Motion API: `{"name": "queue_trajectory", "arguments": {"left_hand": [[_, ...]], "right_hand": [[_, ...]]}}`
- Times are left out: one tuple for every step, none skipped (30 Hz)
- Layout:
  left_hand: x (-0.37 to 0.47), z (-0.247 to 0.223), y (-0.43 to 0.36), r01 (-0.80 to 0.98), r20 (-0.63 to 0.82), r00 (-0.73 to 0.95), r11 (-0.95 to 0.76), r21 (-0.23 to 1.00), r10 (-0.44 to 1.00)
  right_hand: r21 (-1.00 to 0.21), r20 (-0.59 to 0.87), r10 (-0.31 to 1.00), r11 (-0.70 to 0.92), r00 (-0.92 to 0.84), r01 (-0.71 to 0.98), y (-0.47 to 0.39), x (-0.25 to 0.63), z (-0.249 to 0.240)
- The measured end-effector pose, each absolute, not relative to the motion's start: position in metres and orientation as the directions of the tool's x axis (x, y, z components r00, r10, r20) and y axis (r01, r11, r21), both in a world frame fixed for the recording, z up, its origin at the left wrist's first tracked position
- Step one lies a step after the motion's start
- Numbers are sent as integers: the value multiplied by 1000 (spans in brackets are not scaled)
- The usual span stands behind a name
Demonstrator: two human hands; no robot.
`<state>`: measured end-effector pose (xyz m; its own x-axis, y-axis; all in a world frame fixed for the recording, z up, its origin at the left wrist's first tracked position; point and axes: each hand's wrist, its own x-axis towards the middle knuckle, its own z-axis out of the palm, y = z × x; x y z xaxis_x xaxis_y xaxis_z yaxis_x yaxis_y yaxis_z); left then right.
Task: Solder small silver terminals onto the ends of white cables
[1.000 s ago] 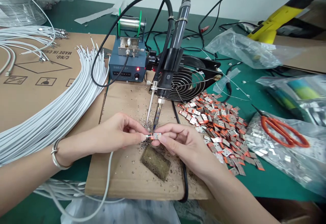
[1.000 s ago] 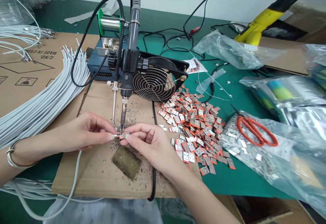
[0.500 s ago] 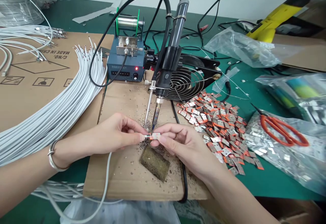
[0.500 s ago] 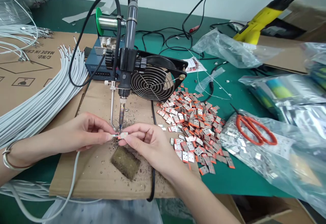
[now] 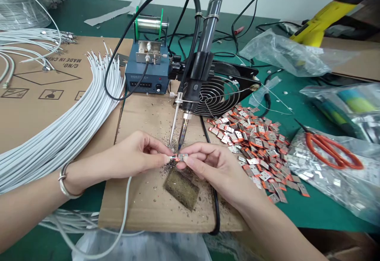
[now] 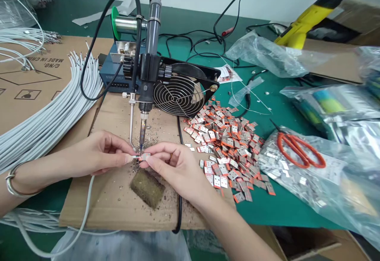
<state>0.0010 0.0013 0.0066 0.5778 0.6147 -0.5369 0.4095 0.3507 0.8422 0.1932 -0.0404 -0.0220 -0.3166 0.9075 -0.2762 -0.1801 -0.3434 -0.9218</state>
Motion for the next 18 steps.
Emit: {"name": "queue_trajectory", "arguments": {"left_hand": [[1,7,1,418,-542,573,349,839,615],[1,7,1,423,-543,571,345,838,616],[1,7,1,426,-541,572,341,838,617],[2,7,1,427,-539,573,337,840,617],[2,8,0,425,-535,576,333,842,618],[2,8,0,422,-531,580,331,844,617],[2,8,0,418,-527,583,328,847,618],[2,8,0,415,-525,584,328,849,619],[2,8,0,413,-524,584,329,849,620],[2,8,0,412,-523,585,329,850,619],[2,8,0,411,-522,588,328,851,618],[2,8,0,410,-521,590,327,852,617],[1,8,0,410,-520,592,326,852,615],[1,8,0,410,-519,595,323,853,614],[1,8,0,411,-518,598,320,854,612],[1,9,0,410,-517,600,321,854,610],[1,9,-1,409,-517,601,322,854,610],[1,10,-1,408,-517,601,322,854,610]], "right_hand": [[-922,-280,907,-345,-314,-175,-40,193,-22],[-922,-285,907,-348,-310,-168,-40,192,-22],[-923,-289,907,-349,-306,-161,-40,192,-22],[-923,-294,907,-351,-301,-157,-41,192,-22],[-922,-298,907,-354,-296,-155,-41,191,-22],[-922,-303,907,-357,-294,-152,-41,191,-22],[-922,-305,906,-358,-292,-149,-41,191,-21],[-921,-309,906,-361,-291,-145,-41,191,-21],[-921,-312,905,-363,-288,-141,-41,191,-21],[-921,-316,904,-365,-288,-137,-41,191,-21],[-921,-316,904,-365,-287,-134,-41,191,-21],[-922,-317,904,-365,-287,-131,-40,191,-20],[-923,-317,904,-364,-288,-128,-40,190,-20],[-923,-316,903,-363,-290,-124,-40,191,-21],[-924,-313,903,-361,-293,-124,-40,191,-21],[-925,-309,904,-358,-296,-126,-40,191,-21],[-926,-304,904,-355,-300,-131,-40,191,-21],[-926,-299,904,-352,-305,-136,-40,192,-21]]}}
